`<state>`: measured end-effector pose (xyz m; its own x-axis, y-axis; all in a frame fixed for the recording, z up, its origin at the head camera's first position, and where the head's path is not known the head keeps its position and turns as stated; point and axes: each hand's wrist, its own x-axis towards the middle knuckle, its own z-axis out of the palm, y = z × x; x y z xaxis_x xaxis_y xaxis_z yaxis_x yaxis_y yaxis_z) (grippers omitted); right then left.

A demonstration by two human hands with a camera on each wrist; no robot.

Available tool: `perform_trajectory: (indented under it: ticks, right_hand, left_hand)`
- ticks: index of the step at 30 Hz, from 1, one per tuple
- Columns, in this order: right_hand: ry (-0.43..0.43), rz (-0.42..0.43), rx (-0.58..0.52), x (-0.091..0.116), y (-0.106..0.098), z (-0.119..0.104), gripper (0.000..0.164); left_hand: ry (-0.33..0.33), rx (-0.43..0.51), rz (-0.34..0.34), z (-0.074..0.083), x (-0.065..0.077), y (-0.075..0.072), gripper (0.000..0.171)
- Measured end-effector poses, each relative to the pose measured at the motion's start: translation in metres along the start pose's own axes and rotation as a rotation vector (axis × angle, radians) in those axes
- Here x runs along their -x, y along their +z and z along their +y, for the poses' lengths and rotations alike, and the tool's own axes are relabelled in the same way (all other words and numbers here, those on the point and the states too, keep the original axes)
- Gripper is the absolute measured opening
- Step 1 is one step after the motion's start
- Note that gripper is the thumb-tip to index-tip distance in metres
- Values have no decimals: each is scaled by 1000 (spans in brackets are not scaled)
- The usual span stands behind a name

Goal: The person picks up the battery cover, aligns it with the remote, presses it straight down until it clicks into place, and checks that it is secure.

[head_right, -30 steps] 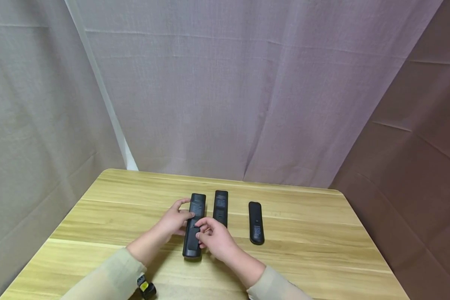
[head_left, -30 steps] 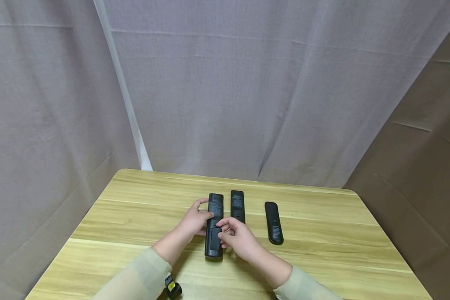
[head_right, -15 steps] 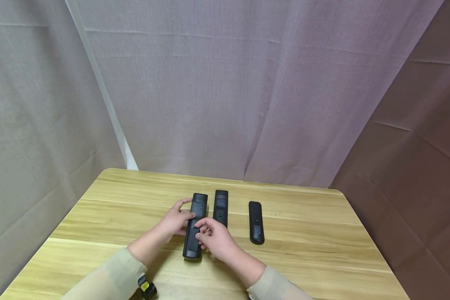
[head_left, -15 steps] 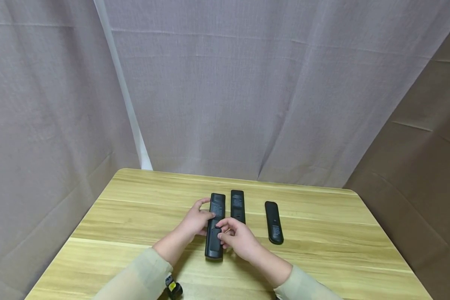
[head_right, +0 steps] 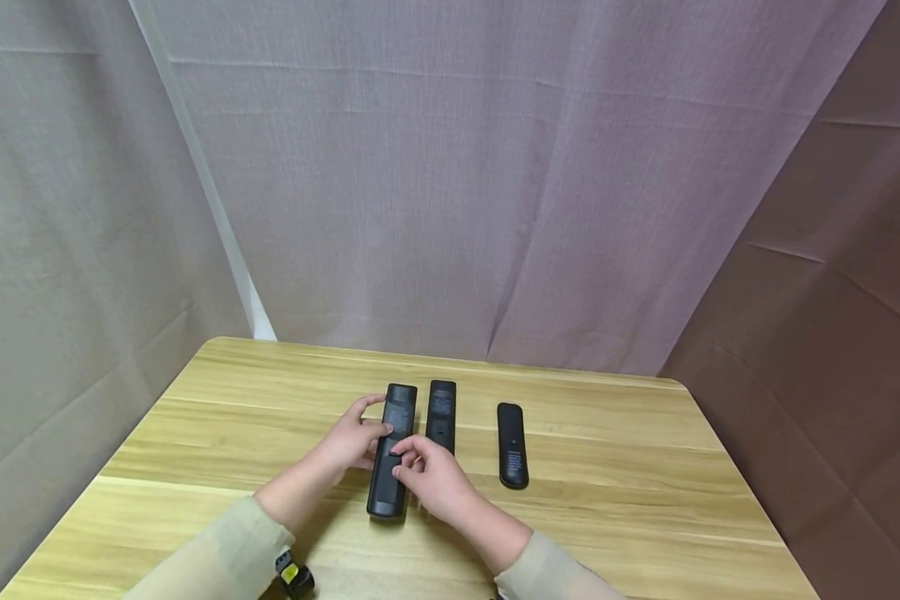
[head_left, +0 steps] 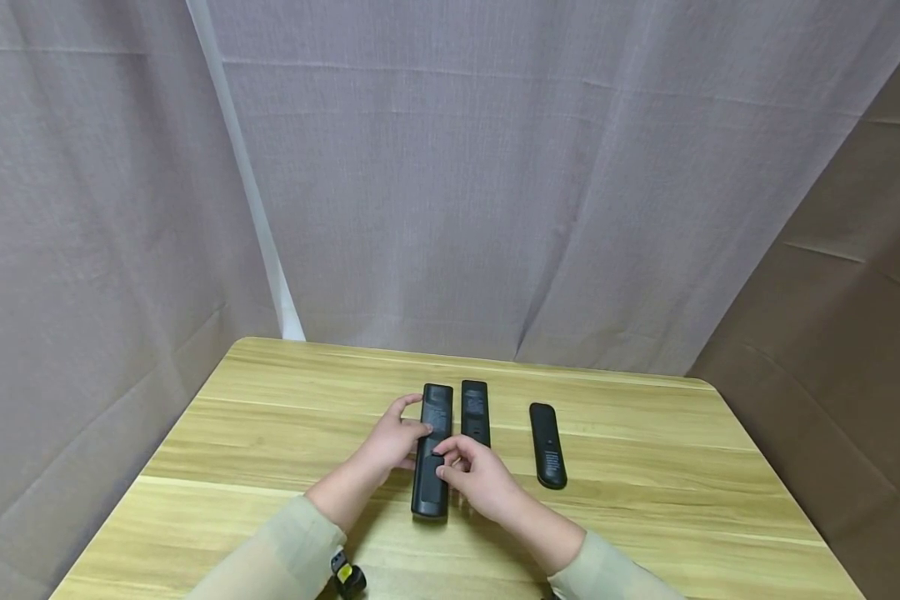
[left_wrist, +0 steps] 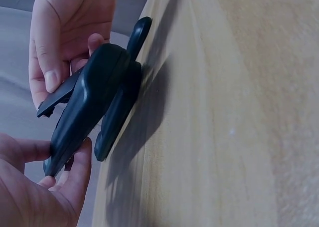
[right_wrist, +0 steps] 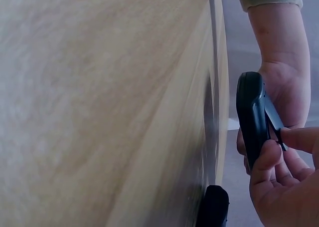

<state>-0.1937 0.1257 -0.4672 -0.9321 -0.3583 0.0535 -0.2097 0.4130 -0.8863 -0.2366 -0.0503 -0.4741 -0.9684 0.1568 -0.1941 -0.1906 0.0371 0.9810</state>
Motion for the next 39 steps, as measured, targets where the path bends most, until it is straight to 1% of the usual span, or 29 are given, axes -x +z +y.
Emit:
perform_trajectory:
  ticks: [18, 25, 33, 39]
  right_hand:
    - [-8, 17, 64, 0, 2, 1, 18]
    - [-4, 27, 46, 0, 3, 1, 19]
    - [3, 40, -10, 1, 4, -1, 22]
    - [8, 45, 5, 0, 3, 0, 21]
  left_hand:
    - [0, 9, -3, -1, 0, 0, 63]
    - [8, 7, 0, 0, 1, 0, 63]
    - [9, 12, 1, 2, 4, 0, 64]
    - [4, 16, 1, 2, 3, 0, 63]
